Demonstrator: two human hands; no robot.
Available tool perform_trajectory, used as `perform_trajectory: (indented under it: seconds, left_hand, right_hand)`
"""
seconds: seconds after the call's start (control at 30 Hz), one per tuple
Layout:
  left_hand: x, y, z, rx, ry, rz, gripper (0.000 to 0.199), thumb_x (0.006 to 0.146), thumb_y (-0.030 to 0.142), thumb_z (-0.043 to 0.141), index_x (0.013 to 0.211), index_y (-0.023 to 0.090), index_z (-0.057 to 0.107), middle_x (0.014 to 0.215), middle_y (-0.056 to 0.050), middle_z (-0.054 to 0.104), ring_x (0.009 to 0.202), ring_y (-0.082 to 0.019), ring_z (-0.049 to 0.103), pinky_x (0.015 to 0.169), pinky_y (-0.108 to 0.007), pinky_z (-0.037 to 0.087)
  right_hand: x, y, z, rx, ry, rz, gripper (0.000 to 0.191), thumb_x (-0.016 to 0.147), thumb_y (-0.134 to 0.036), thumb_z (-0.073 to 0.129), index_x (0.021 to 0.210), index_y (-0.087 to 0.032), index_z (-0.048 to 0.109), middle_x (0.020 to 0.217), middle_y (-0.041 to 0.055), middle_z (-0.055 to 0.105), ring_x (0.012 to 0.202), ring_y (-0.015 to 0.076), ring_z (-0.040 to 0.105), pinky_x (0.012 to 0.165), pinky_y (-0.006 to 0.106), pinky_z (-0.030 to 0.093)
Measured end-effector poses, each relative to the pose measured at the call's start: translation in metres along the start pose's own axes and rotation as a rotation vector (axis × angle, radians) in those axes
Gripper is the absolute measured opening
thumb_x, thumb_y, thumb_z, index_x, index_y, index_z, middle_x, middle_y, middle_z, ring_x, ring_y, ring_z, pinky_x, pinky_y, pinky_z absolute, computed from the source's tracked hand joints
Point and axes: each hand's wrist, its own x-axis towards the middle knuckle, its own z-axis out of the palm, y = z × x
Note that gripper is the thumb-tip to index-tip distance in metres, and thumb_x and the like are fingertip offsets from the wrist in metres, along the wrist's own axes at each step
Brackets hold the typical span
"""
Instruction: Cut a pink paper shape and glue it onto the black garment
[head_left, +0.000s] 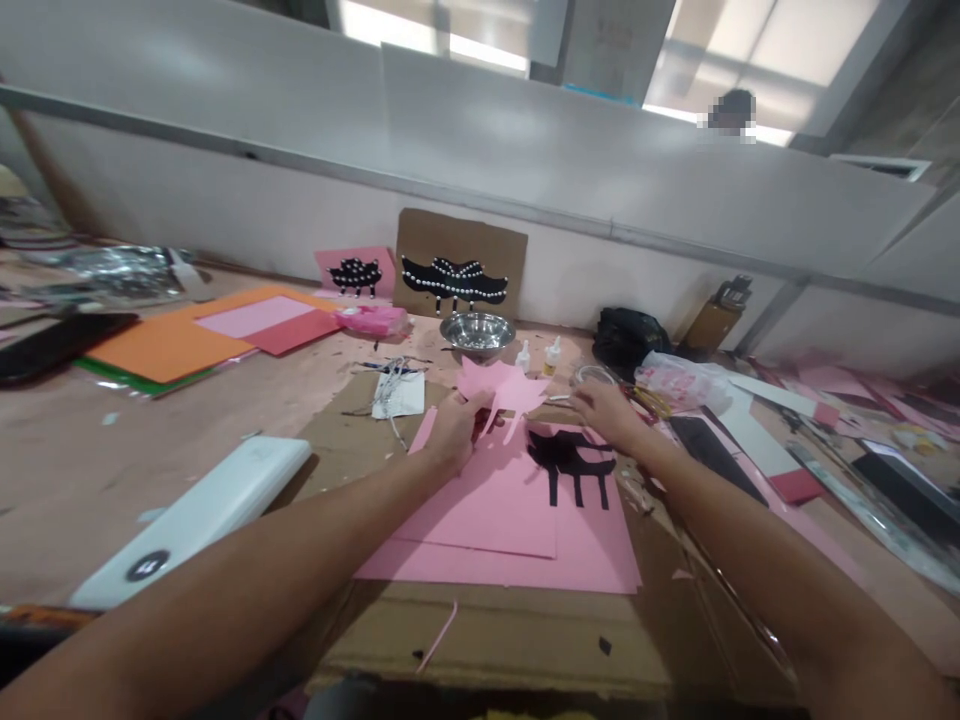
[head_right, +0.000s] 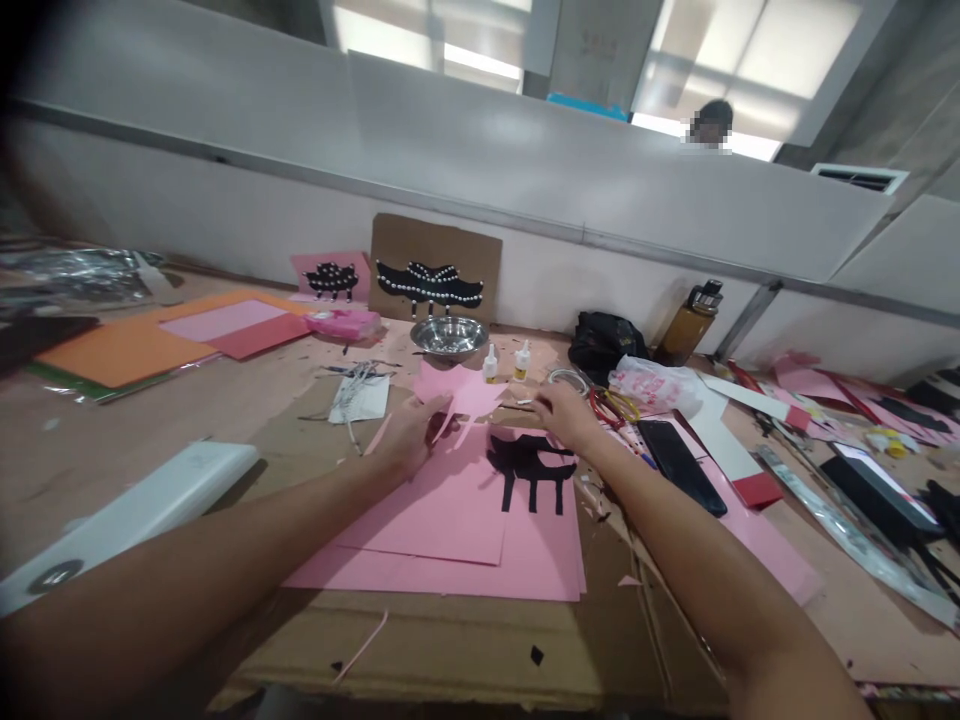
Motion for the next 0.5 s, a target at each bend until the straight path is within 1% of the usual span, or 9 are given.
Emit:
perform_trajectory:
  seconds: [0.13,0.23,0.33,0.43,0.5]
  left_hand:
    - [-0.002,0.001,0.0,-0.017,0.013,0.001,0.026,0.06,0.031,0.078,0.075,0.014,0.064,0.06,-0.002,0.065,0.049,-0.011,0.056,0.048,-0.022,0.043]
    - [-0.005,0.004,0.001,-0.042,0.039,0.022,0.028,0.06,0.033,0.078,0.075,0.014,0.063,0.062,0.0,0.065,0.051,-0.011,0.057,0.052,-0.023,0.046]
    - [-0.007,0.008,0.002,-0.069,0.092,0.053,0.031,0.06,0.034,0.079,0.079,0.015,0.064,0.063,0.0,0.065,0.05,-0.011,0.055,0.05,-0.023,0.045]
    - [-0.007,0.009,0.002,-0.076,0.124,0.062,0.03,0.061,0.033,0.079,0.078,0.015,0.063,0.061,0.0,0.064,0.049,-0.011,0.056,0.049,-0.023,0.045]
    - [-0.007,0.009,0.002,-0.073,0.131,0.064,0.029,0.061,0.033,0.079,0.077,0.015,0.063,0.06,0.0,0.064,0.049,-0.011,0.056,0.048,-0.023,0.045]
  right_hand:
    - [0.019,0.033,-0.023,0.036,0.163,0.194,0.02,0.09,-0.022,0.054,0.083,-0.014,0.071,0.087,0.0098,0.071,0.081,0.0188,0.061,0.077,0.029,0.045]
    - [0.032,0.053,-0.026,0.081,0.218,0.292,0.02,0.088,-0.022,0.053,0.089,-0.014,0.072,0.089,0.0093,0.072,0.081,0.0187,0.064,0.077,0.03,0.048]
    - [0.048,0.058,-0.01,0.143,0.214,0.313,0.022,0.084,-0.025,0.061,0.101,-0.013,0.07,0.101,0.0102,0.073,0.089,0.0187,0.066,0.081,0.029,0.05]
    - [0.07,0.049,0.018,0.2,0.18,0.302,0.044,0.074,-0.024,0.072,0.116,-0.013,0.066,0.116,0.0126,0.069,0.098,0.0198,0.066,0.086,0.029,0.051]
    - [0.086,0.041,0.035,0.225,0.164,0.294,0.055,0.068,-0.021,0.074,0.122,-0.015,0.062,0.121,0.0118,0.067,0.102,0.0197,0.065,0.087,0.029,0.051]
